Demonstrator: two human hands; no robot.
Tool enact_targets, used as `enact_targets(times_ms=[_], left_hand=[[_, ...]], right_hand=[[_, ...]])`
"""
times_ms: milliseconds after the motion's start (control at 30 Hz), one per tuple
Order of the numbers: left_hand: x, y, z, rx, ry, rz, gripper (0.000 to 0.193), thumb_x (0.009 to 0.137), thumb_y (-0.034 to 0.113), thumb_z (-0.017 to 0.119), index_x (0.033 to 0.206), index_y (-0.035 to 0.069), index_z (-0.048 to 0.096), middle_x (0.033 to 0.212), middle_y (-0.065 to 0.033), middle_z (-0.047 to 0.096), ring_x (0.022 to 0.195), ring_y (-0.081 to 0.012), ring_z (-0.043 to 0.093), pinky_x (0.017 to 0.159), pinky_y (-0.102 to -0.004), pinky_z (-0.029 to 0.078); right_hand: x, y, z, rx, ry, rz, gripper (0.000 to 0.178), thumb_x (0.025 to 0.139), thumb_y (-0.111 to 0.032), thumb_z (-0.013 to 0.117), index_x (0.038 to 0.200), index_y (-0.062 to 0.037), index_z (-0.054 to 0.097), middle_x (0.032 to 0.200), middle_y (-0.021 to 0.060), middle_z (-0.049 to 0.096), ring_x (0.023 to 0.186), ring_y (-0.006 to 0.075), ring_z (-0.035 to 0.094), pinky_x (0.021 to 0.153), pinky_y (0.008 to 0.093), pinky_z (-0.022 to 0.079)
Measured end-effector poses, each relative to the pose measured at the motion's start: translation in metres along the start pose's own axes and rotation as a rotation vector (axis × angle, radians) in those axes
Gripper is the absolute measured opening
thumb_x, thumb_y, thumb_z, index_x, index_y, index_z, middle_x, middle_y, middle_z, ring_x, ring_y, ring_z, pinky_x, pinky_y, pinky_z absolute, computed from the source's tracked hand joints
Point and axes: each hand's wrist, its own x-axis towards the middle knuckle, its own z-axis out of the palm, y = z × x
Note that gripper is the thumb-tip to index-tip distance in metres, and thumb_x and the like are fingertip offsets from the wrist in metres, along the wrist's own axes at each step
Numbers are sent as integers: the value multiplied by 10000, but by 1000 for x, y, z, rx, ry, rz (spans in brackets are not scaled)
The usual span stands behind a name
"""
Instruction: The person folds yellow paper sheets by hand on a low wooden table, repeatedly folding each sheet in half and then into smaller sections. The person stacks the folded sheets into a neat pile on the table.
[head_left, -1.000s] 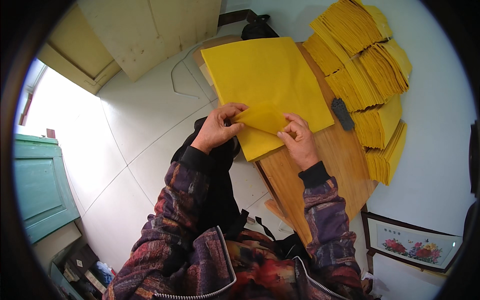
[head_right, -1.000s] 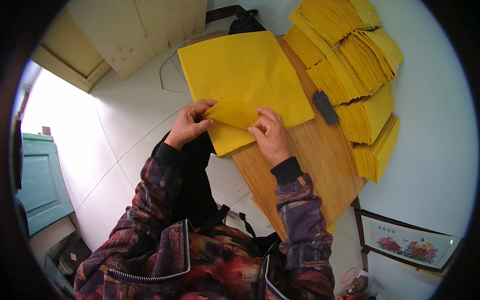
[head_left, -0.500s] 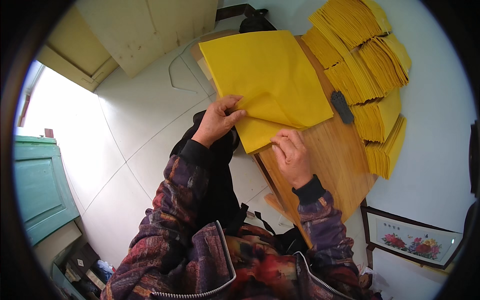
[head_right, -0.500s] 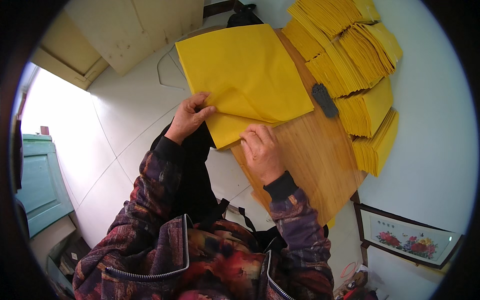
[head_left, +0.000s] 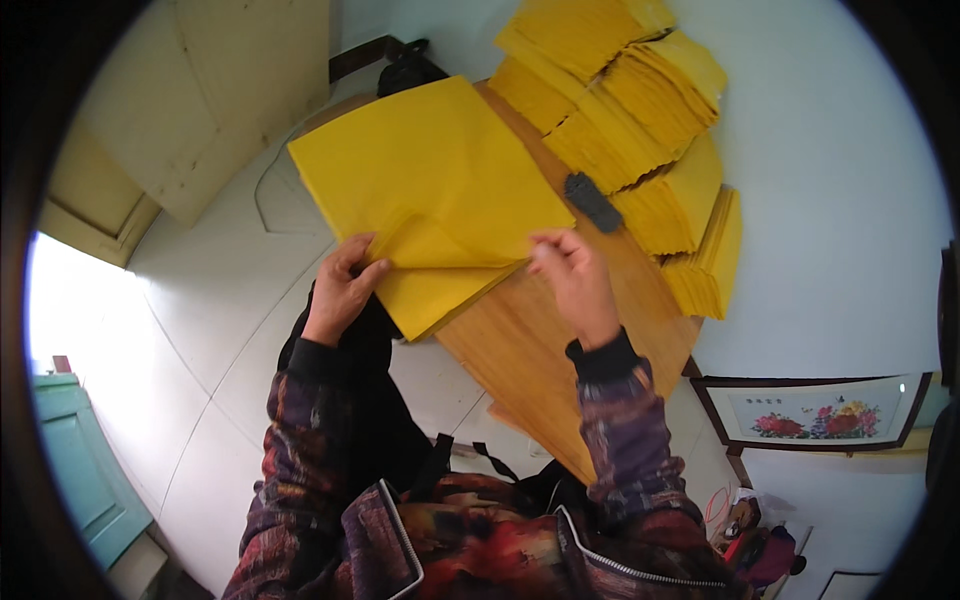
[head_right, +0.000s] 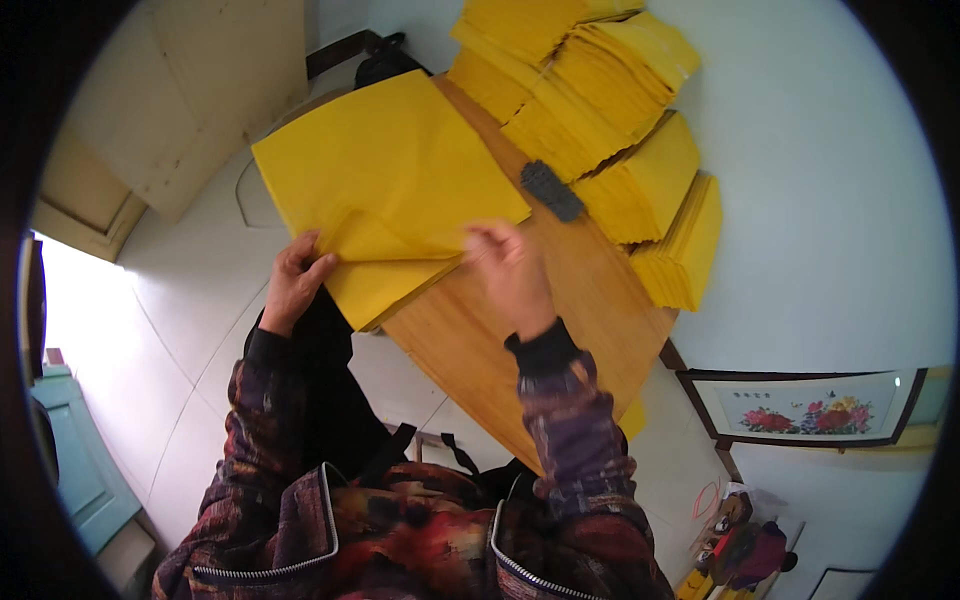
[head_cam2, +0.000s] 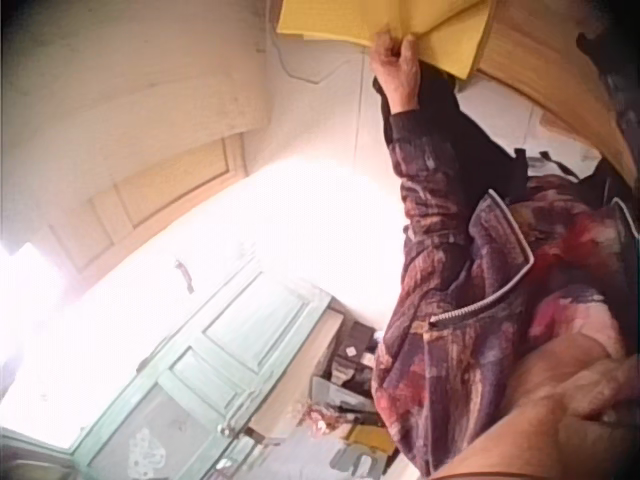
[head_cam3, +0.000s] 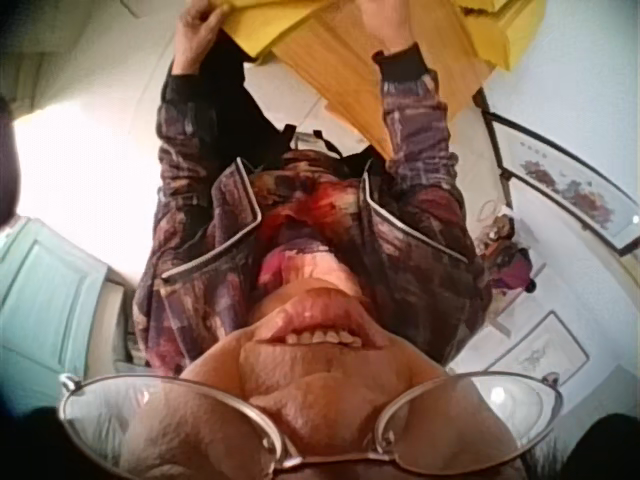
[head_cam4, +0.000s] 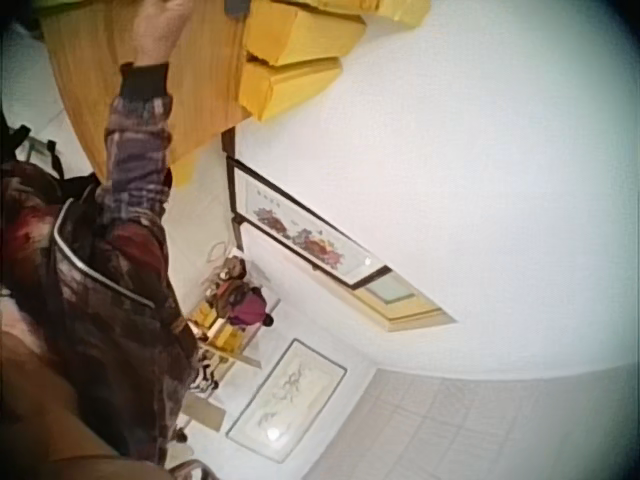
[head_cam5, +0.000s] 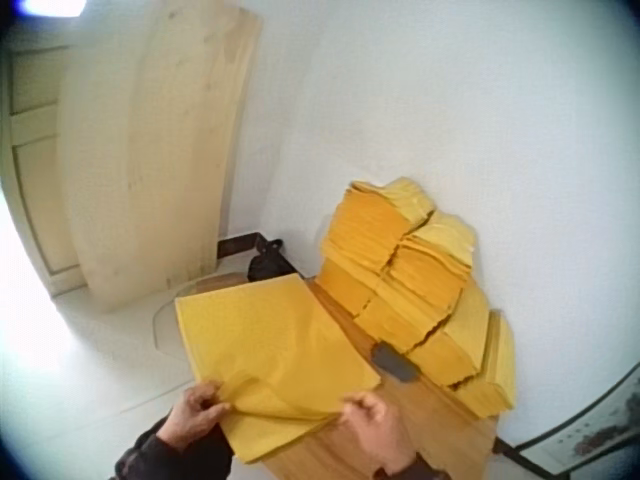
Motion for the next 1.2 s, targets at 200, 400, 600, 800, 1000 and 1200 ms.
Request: enact_targets(times_ms=[200, 400, 600, 800, 1000, 1200], left_hand=[[1, -3, 4, -112, 14, 1, 248, 850, 62, 654, 1071, -43, 615, 990, -61, 627, 873, -142, 585, 795, -255, 458], [-1, -5, 0, 155, 65, -64, 333, 825, 146, 699, 1079, -47, 602, 855, -53, 602, 731, -118, 517, 684, -255, 441], [1, -11, 5, -15, 47, 12, 326, 846, 137, 682, 1071, -79, 588, 953, -78, 607, 795, -138, 533, 731, -264, 453], [1, -10, 9, -137, 42, 10, 314, 862, 127, 676, 1100, -64, 603, 931, -40, 607, 776, -106, 526, 720, -243, 449], [2, -10, 8, -110, 39, 32, 273, 867, 118, 668, 1063, -61, 604, 1004, -72, 622, 814, -127, 547, 746, -261, 462], [0, -6, 4, -166, 5, 42, 190, 876, 110, 648, 941, -60, 597, 1115, -133, 624, 931, -178, 570, 817, -286, 463]], right_hand=[[64, 100, -91, -1338, 514, -158, 359, 901, -106, 547, 1255, -44, 551, 1104, 133, 535, 968, 336, 553, 856, 428, 467], [79, 96, -111, -1537, 160, 145, 422, 887, -153, 529, 1305, -93, 527, 1198, 153, 518, 1037, 404, 533, 903, 472, 448], [28, 51, -65, -1108, 197, -366, 183, 859, -104, 572, 1023, -40, 617, 1016, 175, 595, 959, 371, 553, 838, 434, 457], [-24, 42, 53, -968, -192, -694, 215, 786, -29, 669, 996, -23, 622, 967, 118, 591, 948, 310, 559, 856, 389, 461], [-11, 41, 57, -1075, -203, -756, 107, 815, -97, 648, 917, -70, 630, 1003, 43, 600, 960, 257, 555, 814, 370, 444], [-3, 41, 56, -739, -197, -560, 124, 769, 33, 663, 871, -7, 605, 919, 97, 605, 861, 280, 586, 757, 326, 478]])
